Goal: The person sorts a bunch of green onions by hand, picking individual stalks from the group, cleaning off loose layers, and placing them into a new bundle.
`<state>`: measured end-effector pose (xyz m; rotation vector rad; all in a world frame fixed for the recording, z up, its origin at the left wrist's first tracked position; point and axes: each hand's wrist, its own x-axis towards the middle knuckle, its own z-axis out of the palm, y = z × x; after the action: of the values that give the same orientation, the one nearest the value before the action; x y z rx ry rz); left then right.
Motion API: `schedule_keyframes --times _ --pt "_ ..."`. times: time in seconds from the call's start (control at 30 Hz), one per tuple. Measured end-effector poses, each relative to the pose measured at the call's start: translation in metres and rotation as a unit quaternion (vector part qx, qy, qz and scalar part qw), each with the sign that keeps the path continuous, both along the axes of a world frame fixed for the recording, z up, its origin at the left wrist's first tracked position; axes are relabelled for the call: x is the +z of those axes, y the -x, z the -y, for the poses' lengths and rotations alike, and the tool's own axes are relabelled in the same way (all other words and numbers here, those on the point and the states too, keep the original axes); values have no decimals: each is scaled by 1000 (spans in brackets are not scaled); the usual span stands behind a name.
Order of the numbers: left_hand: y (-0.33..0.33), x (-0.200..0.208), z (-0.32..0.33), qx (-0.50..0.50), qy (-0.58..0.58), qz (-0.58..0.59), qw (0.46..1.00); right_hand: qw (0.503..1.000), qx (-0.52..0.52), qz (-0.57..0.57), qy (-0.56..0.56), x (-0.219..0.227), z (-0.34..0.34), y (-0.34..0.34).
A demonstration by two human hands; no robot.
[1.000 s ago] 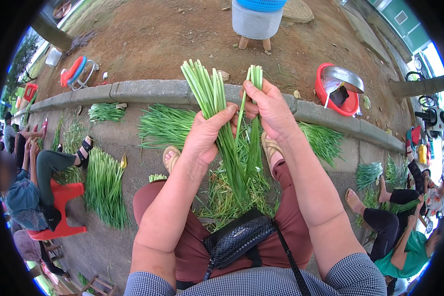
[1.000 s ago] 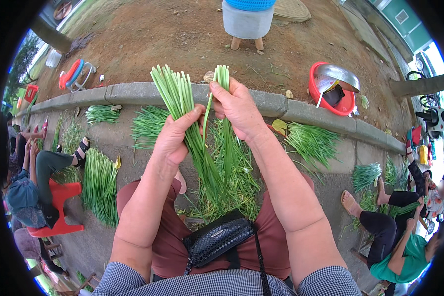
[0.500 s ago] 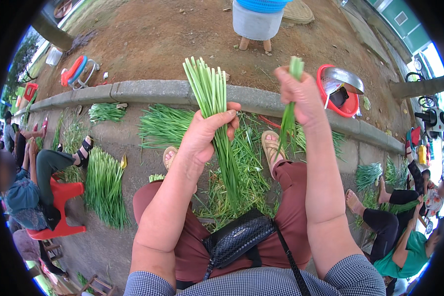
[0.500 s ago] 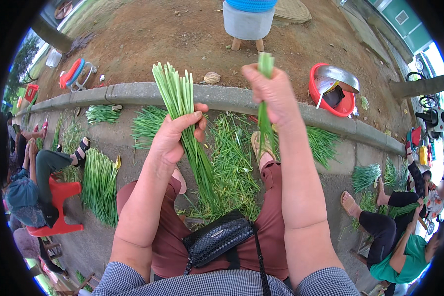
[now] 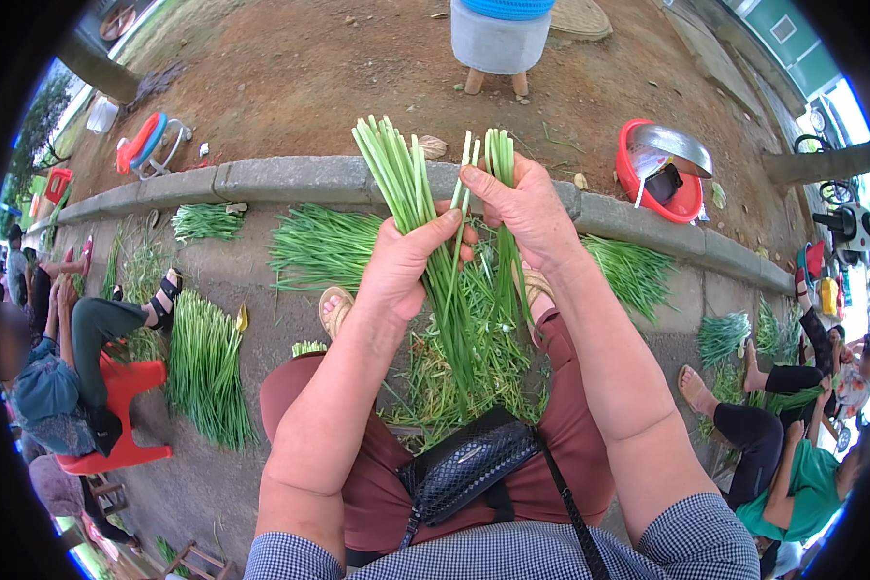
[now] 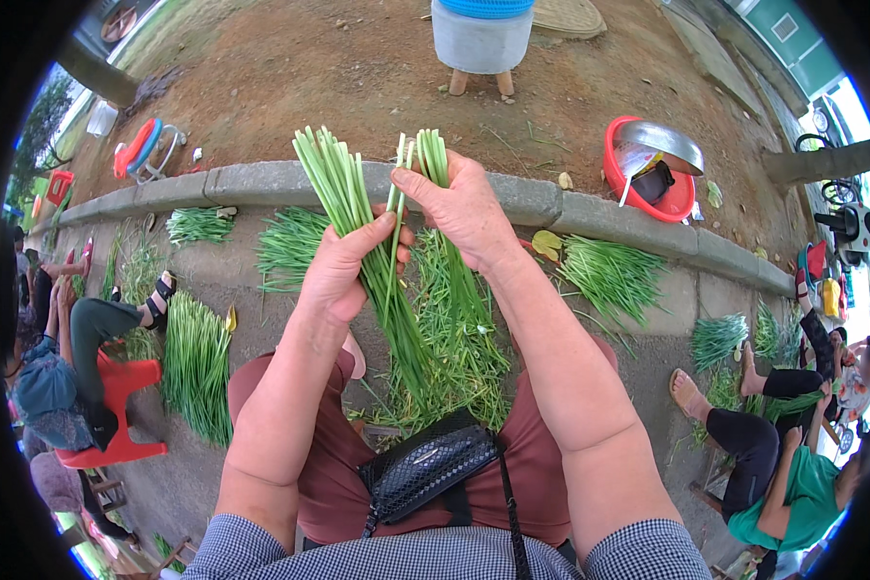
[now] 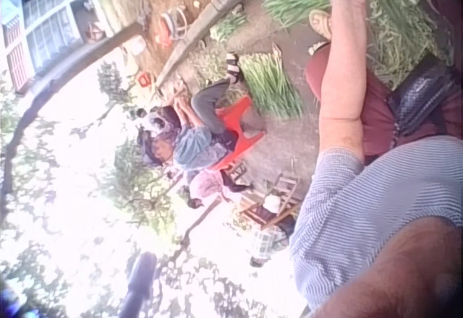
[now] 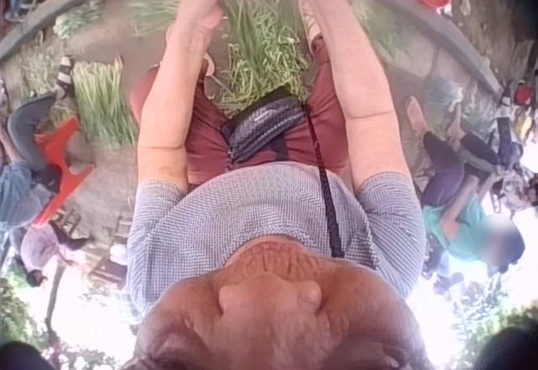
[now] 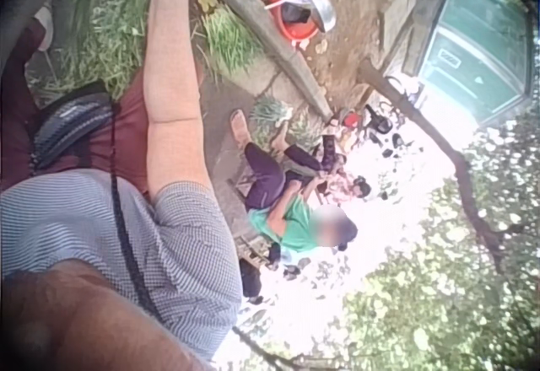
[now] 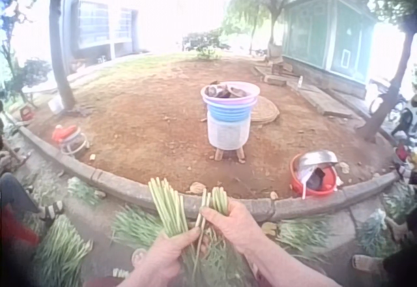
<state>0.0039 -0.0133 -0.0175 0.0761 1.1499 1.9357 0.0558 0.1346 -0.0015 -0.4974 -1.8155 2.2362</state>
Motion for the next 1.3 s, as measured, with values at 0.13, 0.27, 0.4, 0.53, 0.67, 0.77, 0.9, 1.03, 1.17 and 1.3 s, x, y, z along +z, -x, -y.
schedule_keyframes --times 0.13,0.27,0.4,0.53,0.67,0.77,0.9,1.03,1.17,1.3 --pt "0 2 -1 13 -1 -1 1000 999 -5 -25 45 -6 -3 1" --pt "3 -7 0 32 11 -19 999 986 -8 -70 149 -10 -7 5" --pt "6 -7 1 35 17 5 999 983 -43 -70 162 2 -21 2" --pt "10 -7 6 35 12 5 999 977 -40 -112 178 5 -47 -6" --pt "11 -8 6 8 -11 -4 1000 981 -35 -113 155 7 -57 -10" --pt "6 -5 4 -10 -26 -14 1000 988 2 -83 129 6 -40 -6" --pt "3 -5 1 -2 -27 -13 1000 991 52 -54 110 1 -14 1" --pt "2 -8 0 -14 -38 -15 999 993 64 -35 87 -5 1 4" --pt "2 -10 -3 23 -14 -7 1000 999 18 -27 42 -9 6 5" --pt "6 -10 -4 64 33 -15 997 995 -64 -78 -24 -20 0 10"
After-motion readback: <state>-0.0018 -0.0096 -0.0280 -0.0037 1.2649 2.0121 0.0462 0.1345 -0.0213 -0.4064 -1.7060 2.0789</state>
